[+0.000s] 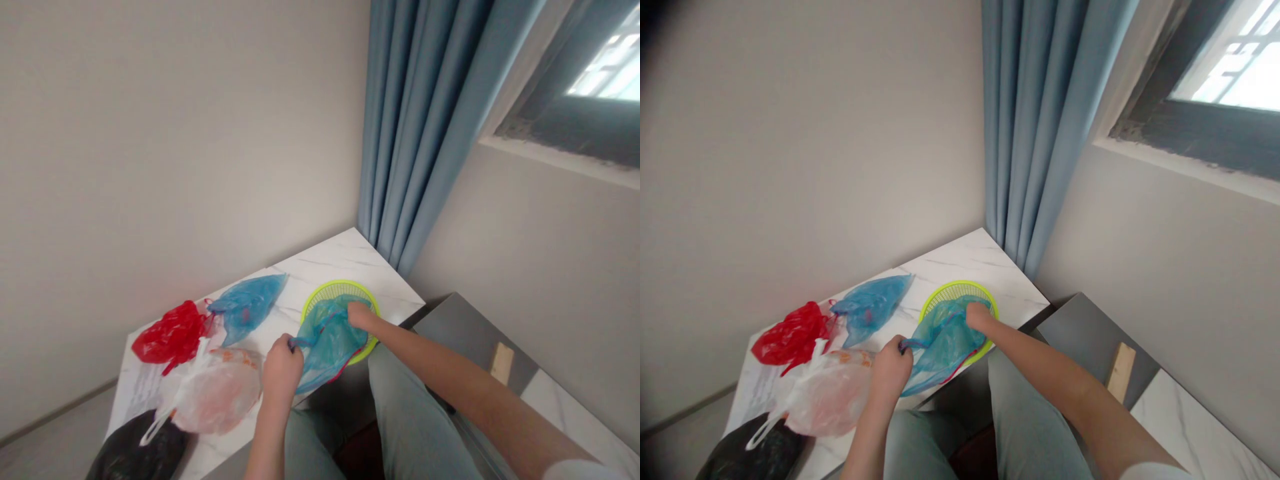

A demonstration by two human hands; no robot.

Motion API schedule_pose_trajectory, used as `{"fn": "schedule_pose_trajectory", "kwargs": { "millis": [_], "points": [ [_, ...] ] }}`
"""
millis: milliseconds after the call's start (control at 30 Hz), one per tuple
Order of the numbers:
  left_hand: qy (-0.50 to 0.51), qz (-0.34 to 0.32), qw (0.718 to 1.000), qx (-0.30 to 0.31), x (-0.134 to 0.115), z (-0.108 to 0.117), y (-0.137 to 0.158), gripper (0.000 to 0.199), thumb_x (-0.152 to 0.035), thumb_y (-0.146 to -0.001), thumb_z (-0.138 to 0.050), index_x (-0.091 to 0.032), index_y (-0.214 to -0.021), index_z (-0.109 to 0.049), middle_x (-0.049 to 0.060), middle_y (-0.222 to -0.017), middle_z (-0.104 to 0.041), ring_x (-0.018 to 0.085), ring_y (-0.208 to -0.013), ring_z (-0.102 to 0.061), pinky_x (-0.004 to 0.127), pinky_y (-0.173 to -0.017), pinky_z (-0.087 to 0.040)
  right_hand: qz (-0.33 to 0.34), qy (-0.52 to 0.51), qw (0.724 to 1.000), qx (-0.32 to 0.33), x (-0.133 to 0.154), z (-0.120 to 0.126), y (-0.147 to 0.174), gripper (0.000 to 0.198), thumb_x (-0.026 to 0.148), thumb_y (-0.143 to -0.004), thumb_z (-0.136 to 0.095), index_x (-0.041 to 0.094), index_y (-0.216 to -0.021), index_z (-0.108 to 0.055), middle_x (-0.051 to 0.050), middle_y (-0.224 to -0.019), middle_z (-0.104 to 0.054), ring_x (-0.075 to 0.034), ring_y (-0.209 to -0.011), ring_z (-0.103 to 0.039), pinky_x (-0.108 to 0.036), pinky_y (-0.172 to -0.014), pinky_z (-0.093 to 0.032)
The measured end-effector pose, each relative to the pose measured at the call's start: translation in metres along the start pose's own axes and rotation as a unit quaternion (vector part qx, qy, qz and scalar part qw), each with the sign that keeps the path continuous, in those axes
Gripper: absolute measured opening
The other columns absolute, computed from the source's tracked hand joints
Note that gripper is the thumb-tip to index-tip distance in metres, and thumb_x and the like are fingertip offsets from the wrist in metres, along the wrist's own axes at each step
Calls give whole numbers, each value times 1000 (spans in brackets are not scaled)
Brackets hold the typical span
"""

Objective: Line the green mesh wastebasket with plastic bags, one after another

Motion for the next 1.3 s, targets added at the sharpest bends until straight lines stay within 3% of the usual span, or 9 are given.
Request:
{"fn": "schedule_pose_trajectory", "kwargs": {
  "millis": [100,267,433,567,633,733,867,1033,1300],
  "points": [
    [-41,12,999,17,-1,0,-9,22,-39,-87,-47,-21,-87,-61,12,-85,-72,31,-84,-68,33,-65,-41,3,-7,1000,-13,2,0,-3,27,9,-86,-55,11,-110,-66,-15,-111,-70,-27,-106,-65,-36,-91,-49],
    [-23,30,999,-10,-3,4,-20,45,-51,-96,-31,-22,-77,-60,13,-80,-71,32,-82,-68,33,-63,-39,25,-76,995,-59,1,14,11,43,10,-83,-50,20,-123,-60,-6,-119,-69,-21,-110,-63,-27,-92,-44],
    [-27,62,996,-57,15,-3,-29,35,-34,-99,-30,-16,-104,-60,15,-87,-71,29,-79,-67,34,-65,-41,-59,-104,990,-73,-36,52,58,36,33,-87,-53,18,-119,-55,-10,-99,-70,-25,-92,-64,-32,-82,-44],
    [-21,-25,995,-95,23,-23,-25,43,-5,-85,-39,-14,-125,-50,14,-106,-66,26,-95,-65,32,-77,-45,-25,-48,995,-85,-62,66,98,39,39,-88,-56,18,-121,-51,-13,-113,-63,-25,-98,-62,-33,-85,-42],
    [-33,-77,991,-102,24,-32,-17,51,2,-76,-41,-15,-122,-52,13,-113,-61,25,-101,-62,32,-84,-45,-14,-31,993,-112,-67,66,112,36,39,-90,-53,18,-119,-50,-14,-116,-61,-25,-98,-61,-33,-85,-41],
    [-65,-125,986,-89,21,-39,-4,38,0,-75,-44,-17,-104,-60,11,-110,-60,25,-98,-61,33,-86,-45,16,-18,994,-107,-68,61,127,26,37,-92,-51,19,-111,-51,-12,-107,-65,-24,-93,-62,-30,-79,-41],
    [-101,-115,987,-46,12,-40,10,20,-7,-82,-45,-19,-89,-60,9,-90,-65,25,-90,-64,33,-81,-42,18,69,996,-61,-65,57,137,27,47,-92,-52,21,-98,-57,-9,-85,-69,-25,-78,-64,-30,-66,-36],
    [-98,-24,995,11,8,-35,3,18,-28,-94,-42,-21,-94,-59,7,-74,-67,25,-74,-66,28,-61,-36,17,85,990,-109,-61,68,129,45,64,-87,-55,23,-106,-59,-7,-79,-70,-25,-77,-65,-29,-64,-33],
    [-40,-2,999,-10,11,-26,-69,51,-41,-101,-23,-16,-105,-66,18,-98,-74,29,-92,-70,33,-71,-47,73,90,990,-85,-64,74,53,34,45,-99,-46,23,-122,-57,-8,-90,-73,-24,-82,-65,-28,-70,-37]
  ]
}}
Point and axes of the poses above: each hand's wrist, its own y-axis away from the middle knuckle, its own z-axis out of the back of the hand, x = y × z, the point moved 1 cm from there along -y, towards the middle knuckle
